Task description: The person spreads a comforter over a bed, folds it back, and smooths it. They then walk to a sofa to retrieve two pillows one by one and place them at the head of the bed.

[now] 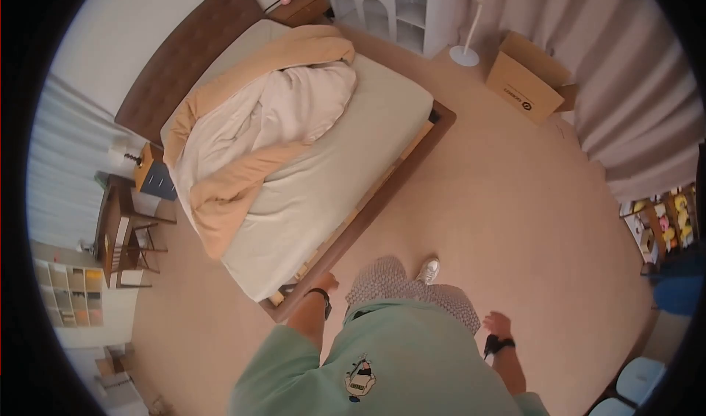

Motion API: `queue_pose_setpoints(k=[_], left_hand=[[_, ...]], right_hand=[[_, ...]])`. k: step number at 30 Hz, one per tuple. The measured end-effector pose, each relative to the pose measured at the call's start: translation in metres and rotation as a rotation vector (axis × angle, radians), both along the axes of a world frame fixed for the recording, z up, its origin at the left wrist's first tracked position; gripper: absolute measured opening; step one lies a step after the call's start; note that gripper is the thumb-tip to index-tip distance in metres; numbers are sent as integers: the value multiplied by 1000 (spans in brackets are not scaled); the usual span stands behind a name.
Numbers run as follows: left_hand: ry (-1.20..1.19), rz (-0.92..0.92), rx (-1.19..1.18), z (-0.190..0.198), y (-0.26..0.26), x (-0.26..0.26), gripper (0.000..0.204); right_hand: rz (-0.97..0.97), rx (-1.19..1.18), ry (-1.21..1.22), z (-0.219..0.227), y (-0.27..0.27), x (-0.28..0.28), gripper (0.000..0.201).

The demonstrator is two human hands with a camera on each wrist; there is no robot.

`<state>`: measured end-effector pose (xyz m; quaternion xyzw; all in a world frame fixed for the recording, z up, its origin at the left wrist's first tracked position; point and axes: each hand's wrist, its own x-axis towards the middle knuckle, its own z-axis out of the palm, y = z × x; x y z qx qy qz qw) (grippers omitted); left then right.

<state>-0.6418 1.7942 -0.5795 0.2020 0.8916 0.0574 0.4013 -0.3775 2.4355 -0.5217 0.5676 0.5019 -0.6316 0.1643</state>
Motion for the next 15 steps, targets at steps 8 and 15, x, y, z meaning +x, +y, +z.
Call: queue_pose_setpoints(k=[8, 15], left_hand=[[-13, 694, -46, 38, 70, -116, 27], [139, 837, 50, 22, 118, -318, 26]], right_hand=[[-133, 22, 239, 36, 115, -266, 34], [-37, -82, 269, 81, 84, -393, 31]])
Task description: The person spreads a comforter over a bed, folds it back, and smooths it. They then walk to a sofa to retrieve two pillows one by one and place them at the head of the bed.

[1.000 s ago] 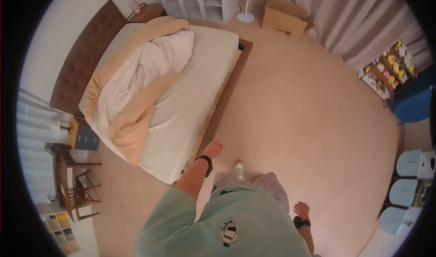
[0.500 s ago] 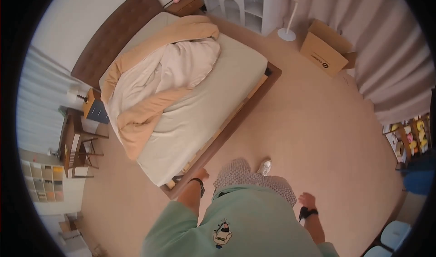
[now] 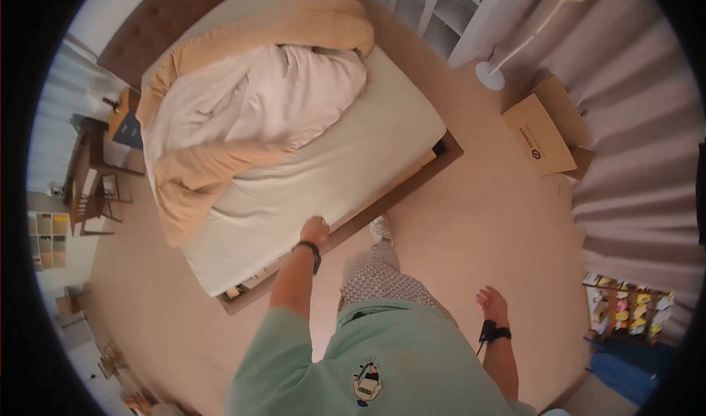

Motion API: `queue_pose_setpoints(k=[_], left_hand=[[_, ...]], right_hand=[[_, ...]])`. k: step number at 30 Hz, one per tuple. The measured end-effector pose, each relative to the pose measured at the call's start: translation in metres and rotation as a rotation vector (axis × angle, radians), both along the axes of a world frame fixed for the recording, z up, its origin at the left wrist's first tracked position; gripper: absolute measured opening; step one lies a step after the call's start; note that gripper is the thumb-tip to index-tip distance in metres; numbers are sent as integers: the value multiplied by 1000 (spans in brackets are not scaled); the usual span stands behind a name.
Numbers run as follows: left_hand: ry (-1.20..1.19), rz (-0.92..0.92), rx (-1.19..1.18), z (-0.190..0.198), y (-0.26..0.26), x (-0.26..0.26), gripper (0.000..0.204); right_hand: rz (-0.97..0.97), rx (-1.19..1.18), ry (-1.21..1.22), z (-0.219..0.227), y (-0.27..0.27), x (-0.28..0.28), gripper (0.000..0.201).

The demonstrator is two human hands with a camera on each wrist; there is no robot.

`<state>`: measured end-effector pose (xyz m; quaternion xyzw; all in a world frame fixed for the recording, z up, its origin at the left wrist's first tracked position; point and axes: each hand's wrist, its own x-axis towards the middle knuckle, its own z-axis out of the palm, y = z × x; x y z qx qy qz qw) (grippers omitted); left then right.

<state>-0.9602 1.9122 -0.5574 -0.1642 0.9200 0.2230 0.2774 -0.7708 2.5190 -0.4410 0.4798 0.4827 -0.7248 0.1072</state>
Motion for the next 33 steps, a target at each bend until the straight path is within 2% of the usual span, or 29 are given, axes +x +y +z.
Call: queue_pose_setpoints(k=[2, 4, 6, 8, 11, 13, 16, 20, 21, 24, 25, 27, 29, 30, 31, 32, 33], left_hand=[[57, 19, 35, -17, -5, -59, 27], [277, 43, -3, -17, -7, -109, 31], [230, 38, 19, -34, -25, -162, 36], [172, 47, -57, -28, -40, -209, 35], [52, 10, -131, -28, -65, -254, 35], [-71, -62, -274, -38, -75, -268, 31], [-113, -51, -355, -71, -88, -275, 28], [42, 41, -372, -85, -99, -277, 20], [271, 59, -411, -81, -98, -273, 12], [294, 94, -313, -8, -87, -278, 12], [427, 113, -282, 9, -87, -266, 19], [531, 162, -195, 68, -77, -235, 20], [688, 215, -66, 138, -61, -199, 21], [689, 300, -1, 176, -49, -179, 20], [760, 351, 75, 201, -39, -159, 19], [675, 400, 108, 217, -29, -133, 21], [713, 379, 124, 218, -19, -101, 22]], right_hand=[[44, 56, -110, 33, -13, -28, 32], [63, 117, -289, 53, -16, -58, 29], [72, 177, -310, 55, -5, -75, 28], [83, 238, -321, 56, -3, -104, 27], [232, 286, -299, 66, -19, -156, 28], [282, 276, -301, 75, -42, -197, 27], [364, 271, -285, 69, -74, -252, 26], [526, 279, -296, 50, -110, -304, 27], [590, 268, -313, 42, -119, -319, 28], [733, 117, -238, 13, -157, -369, 29], [770, 40, -201, 4, -177, -389, 30], [847, -142, -96, -21, -220, -427, 36], [865, -344, -8, -49, -268, -467, 53], [852, -400, -28, -54, -299, -491, 64], [833, -458, -54, -56, -330, -514, 76], [807, -525, -36, -58, -358, -535, 87], [776, -591, -17, -61, -383, -553, 97]])
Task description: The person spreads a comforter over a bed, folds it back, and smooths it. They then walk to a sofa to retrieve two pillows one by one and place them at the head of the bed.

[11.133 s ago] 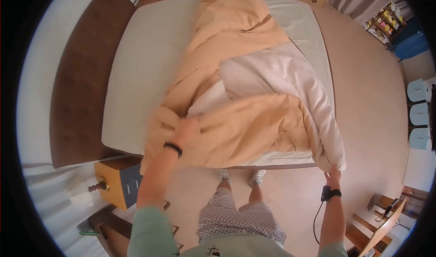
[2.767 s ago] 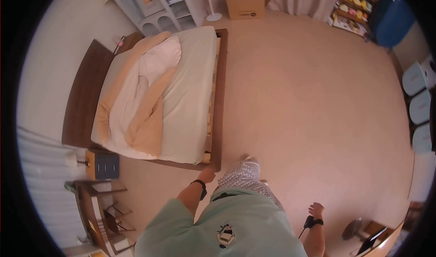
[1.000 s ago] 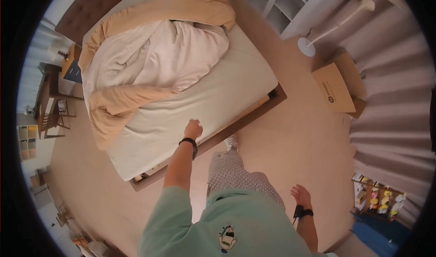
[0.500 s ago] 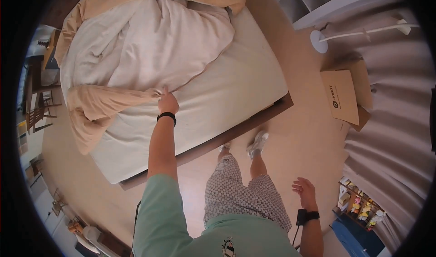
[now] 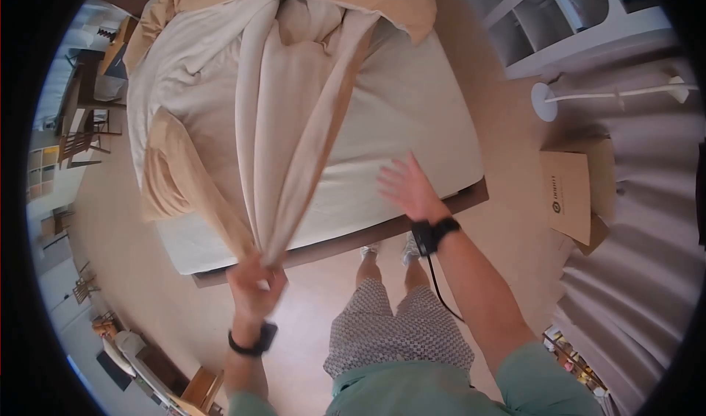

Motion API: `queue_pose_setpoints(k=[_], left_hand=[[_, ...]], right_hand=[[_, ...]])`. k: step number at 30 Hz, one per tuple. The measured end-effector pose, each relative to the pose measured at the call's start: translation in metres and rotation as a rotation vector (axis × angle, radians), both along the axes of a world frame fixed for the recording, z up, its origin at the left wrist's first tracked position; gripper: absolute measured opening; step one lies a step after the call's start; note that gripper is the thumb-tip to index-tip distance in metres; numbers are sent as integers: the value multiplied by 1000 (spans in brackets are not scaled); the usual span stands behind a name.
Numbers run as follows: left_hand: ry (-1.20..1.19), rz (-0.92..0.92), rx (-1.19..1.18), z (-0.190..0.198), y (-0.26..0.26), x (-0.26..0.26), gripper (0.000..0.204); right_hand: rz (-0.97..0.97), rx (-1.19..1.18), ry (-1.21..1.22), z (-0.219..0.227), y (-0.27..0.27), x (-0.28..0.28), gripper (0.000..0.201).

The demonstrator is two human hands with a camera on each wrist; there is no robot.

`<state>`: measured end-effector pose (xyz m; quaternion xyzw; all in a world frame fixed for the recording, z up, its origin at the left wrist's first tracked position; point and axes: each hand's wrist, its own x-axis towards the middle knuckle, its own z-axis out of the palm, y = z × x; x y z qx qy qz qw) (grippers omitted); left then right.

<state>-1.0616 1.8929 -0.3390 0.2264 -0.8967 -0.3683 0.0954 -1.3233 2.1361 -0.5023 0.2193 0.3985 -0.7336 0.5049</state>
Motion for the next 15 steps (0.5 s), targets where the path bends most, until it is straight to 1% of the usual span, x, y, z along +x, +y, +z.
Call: queue_pose_setpoints(k=[1, 2, 3, 4, 5, 6, 7, 9, 10, 11, 12, 13, 14, 15], left_hand=[[35, -117, -102, 16, 16, 14, 23], [-50, -190, -86, 33, 33, 25, 24], [-82, -226, -19, 41, 48, 38, 26], [-133, -316, -34, 47, 63, 46, 27], [-154, -362, -25, 47, 77, 56, 27], [-161, -381, -13, 44, 91, 62, 25], [-177, -402, 7, 38, 103, 65, 23], [-220, -480, -36, 29, 117, 63, 24], [-270, -480, -30, 26, 118, 61, 23], [-269, -460, -30, 19, 119, 64, 23], [-297, -415, -22, 7, 118, 69, 23], [-328, -372, -10, -3, 117, 75, 22], [-329, -285, 42, -7, 113, 78, 20], [-308, -216, 41, -14, 109, 82, 20]], right_hand=[[-10, -35, -9, -4, -21, -17, 102], [-15, -71, -17, -8, -42, -30, 106], [-8, -86, -23, -4, -61, -38, 106], [8, -64, -18, 4, -77, -44, 101], [26, -37, -14, 7, -89, -50, 96], [123, -200, 48, -2, -94, -59, 86], [146, -204, 44, -7, -102, -58, 86], [211, 82, 238, -16, -120, -61, 75], [99, 194, 221, -15, -124, -58, 65], [119, 191, 225, -28, -125, -64, 65], [50, 301, 206, -61, -120, -79, 61], [-19, 415, 186, -80, -112, -89, 57], [-8, 421, 189, -76, -101, -97, 57], [-71, 373, 300, -61, -89, -107, 51]])
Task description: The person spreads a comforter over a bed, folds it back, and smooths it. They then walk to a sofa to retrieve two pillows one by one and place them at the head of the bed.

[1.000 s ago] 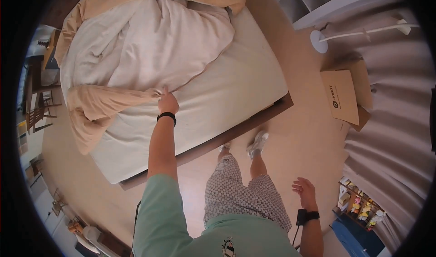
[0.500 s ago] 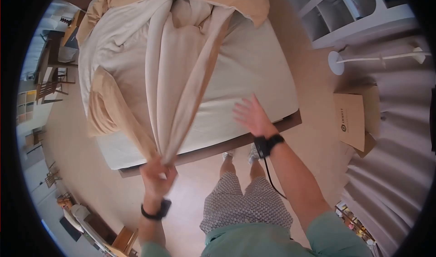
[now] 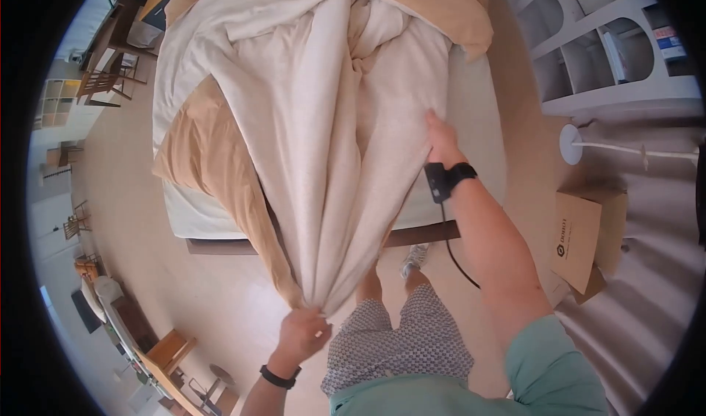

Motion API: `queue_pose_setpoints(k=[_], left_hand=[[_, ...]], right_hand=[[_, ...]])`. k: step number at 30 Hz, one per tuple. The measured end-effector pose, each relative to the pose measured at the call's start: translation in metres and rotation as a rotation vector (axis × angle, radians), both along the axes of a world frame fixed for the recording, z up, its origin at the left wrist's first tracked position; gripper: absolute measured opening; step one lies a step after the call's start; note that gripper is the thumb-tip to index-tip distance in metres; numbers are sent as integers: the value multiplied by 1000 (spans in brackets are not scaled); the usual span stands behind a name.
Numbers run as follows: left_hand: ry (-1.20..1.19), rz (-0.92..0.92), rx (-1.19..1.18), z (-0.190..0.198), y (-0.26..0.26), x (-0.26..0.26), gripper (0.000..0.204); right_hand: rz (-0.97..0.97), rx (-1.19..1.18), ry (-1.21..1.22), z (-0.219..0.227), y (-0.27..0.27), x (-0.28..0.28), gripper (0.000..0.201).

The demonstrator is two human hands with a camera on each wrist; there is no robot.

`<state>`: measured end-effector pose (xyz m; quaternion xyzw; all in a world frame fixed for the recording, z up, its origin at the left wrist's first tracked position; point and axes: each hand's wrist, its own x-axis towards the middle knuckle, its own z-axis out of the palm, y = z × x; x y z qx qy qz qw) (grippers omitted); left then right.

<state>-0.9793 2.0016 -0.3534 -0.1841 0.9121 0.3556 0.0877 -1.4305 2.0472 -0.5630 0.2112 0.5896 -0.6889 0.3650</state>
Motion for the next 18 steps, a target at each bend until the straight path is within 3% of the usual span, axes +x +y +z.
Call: queue_pose_setpoints(k=[2, 6, 8, 9, 10, 11, 13, 15, 17, 18], left_hand=[[-2, 48, -24, -8, -14, -1, 20], [-25, 96, -113, -38, -40, 15, 21], [-123, 62, -172, -43, -49, 23, 19], [-126, 57, -170, -45, -53, 28, 19], [-180, 32, -220, -49, -55, 33, 18], [-230, -1, -268, -55, -57, 37, 18], [-315, -35, -261, -76, -61, 52, 15], [-406, -63, -267, -98, -56, 61, 14], [-449, -95, -219, -113, -50, 66, 13], [-484, -128, -194, -112, -40, 58, 13]], right_hand=[[-42, -136, 230, 54, 23, -4, 45], [-188, 17, 590, 191, 120, 63, 36], [-189, 279, 731, 210, 184, 119, 37], [-237, 495, 868, 216, 191, 145, 30], [2, 628, 768, 214, 222, 171, 27], [233, 756, 654, 205, 255, 196, 25], [407, 657, 644, 145, 296, 229, 29], [366, 707, 329, 93, 291, 236, 36], [85, 519, 153, -16, 310, 250, 39], [40, 521, 7, -45, 315, 250, 36]])
